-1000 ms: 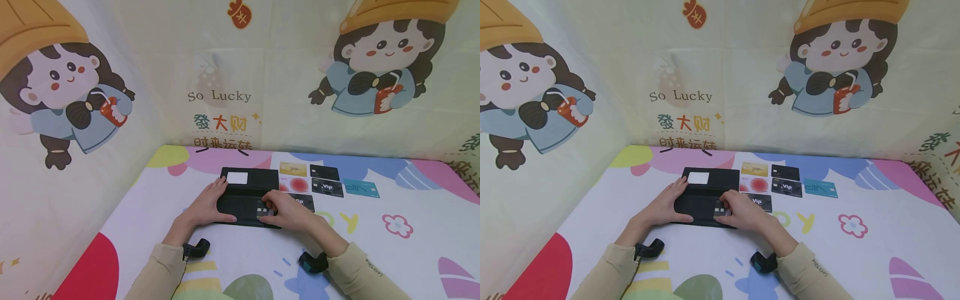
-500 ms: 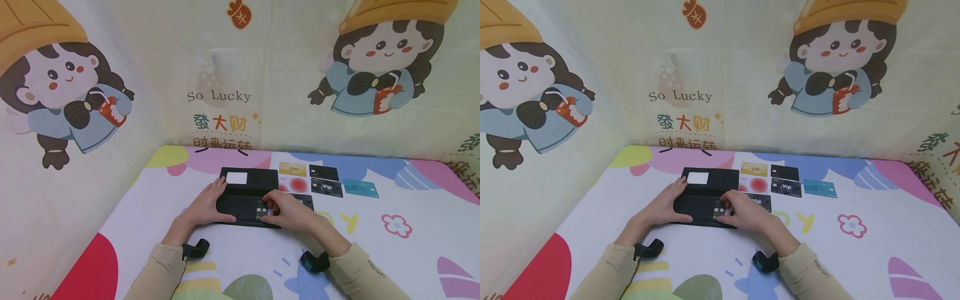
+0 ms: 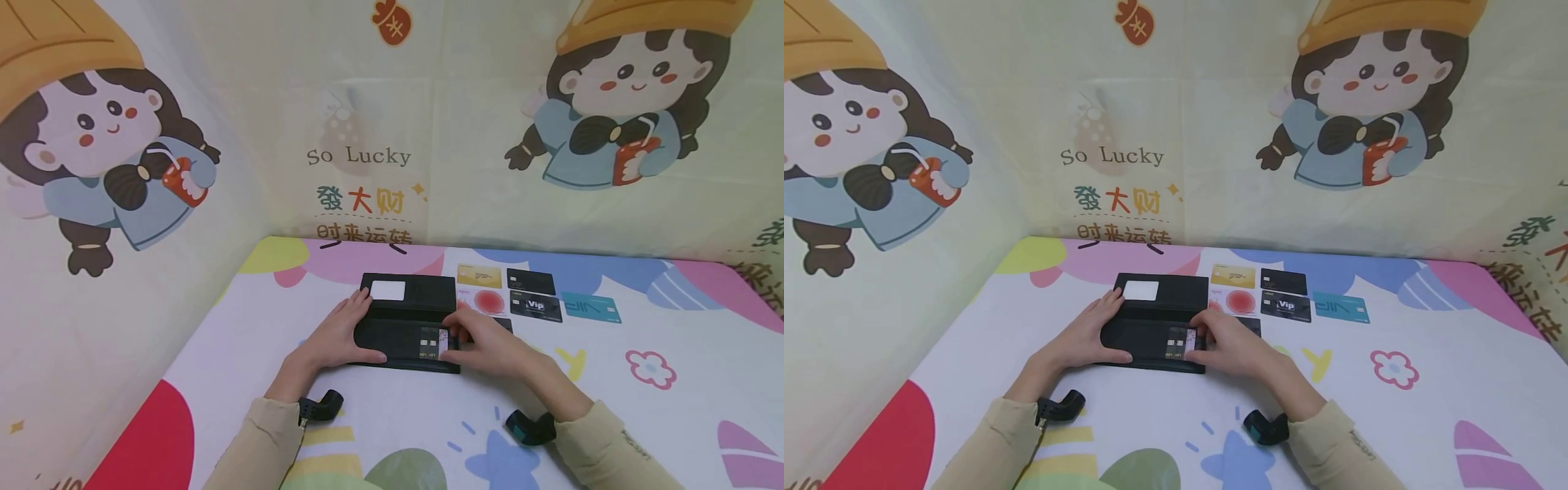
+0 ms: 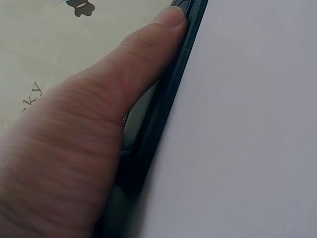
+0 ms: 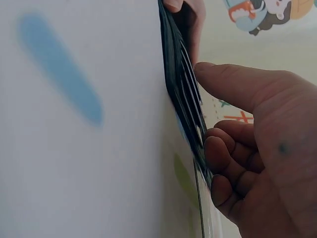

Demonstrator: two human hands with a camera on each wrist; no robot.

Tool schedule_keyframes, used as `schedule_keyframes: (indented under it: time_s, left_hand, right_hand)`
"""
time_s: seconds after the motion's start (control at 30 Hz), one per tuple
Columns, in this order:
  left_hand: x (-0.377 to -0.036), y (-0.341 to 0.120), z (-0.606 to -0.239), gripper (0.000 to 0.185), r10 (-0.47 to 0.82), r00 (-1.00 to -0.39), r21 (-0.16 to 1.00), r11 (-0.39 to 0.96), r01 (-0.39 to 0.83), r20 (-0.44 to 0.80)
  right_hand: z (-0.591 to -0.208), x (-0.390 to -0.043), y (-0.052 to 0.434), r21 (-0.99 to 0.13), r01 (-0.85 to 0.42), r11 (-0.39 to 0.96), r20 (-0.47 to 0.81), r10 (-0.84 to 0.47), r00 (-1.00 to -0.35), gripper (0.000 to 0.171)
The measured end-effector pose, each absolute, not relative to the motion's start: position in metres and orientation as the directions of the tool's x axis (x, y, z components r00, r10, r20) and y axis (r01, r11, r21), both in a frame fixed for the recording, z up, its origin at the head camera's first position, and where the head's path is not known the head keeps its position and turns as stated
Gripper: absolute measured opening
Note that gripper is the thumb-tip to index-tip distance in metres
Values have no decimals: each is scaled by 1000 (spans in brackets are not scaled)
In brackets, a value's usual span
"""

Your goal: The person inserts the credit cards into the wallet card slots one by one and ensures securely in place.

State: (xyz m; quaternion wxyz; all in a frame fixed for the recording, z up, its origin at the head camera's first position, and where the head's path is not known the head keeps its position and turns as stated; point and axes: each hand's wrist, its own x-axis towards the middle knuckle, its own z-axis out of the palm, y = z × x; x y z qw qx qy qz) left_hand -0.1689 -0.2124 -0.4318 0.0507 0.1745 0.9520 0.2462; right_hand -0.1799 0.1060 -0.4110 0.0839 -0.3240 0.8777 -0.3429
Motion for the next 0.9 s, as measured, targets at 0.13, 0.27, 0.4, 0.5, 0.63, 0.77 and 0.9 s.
schedule_keyframes:
  time_s: [0.13,0.27,0.4,0.5,0.63,0.77,0.9]
  left_hand:
    - [-169,-213,-432,121,354,-935,486,819,304,-11]
    - [-169,-214,-432,121,352,-936,482,823,302,-14]
    - [-169,-214,-433,121,357,-934,481,821,309,-10]
    - [-169,-214,-433,121,358,-934,481,820,310,-8]
    - [-169,-213,-432,121,354,-935,481,821,307,-8]
    - [-170,-213,-432,121,357,-934,483,820,309,-9]
    - [-170,-213,-433,121,361,-933,483,818,312,-8]
  right_hand:
    - [-412,-180,114,-654,-502,565,80,-609,-789,53]
    - [-411,-180,121,-657,-490,573,77,-595,-800,55]
    - [-411,-182,129,-655,-487,578,81,-587,-806,52]
    - [-410,-182,135,-645,-472,601,72,-567,-821,52]
    - [-410,-183,144,-630,-463,624,73,-546,-835,53]
    - [-411,-184,153,-614,-476,629,99,-537,-838,51]
    - [-412,-185,161,-593,-478,648,115,-519,-847,53]
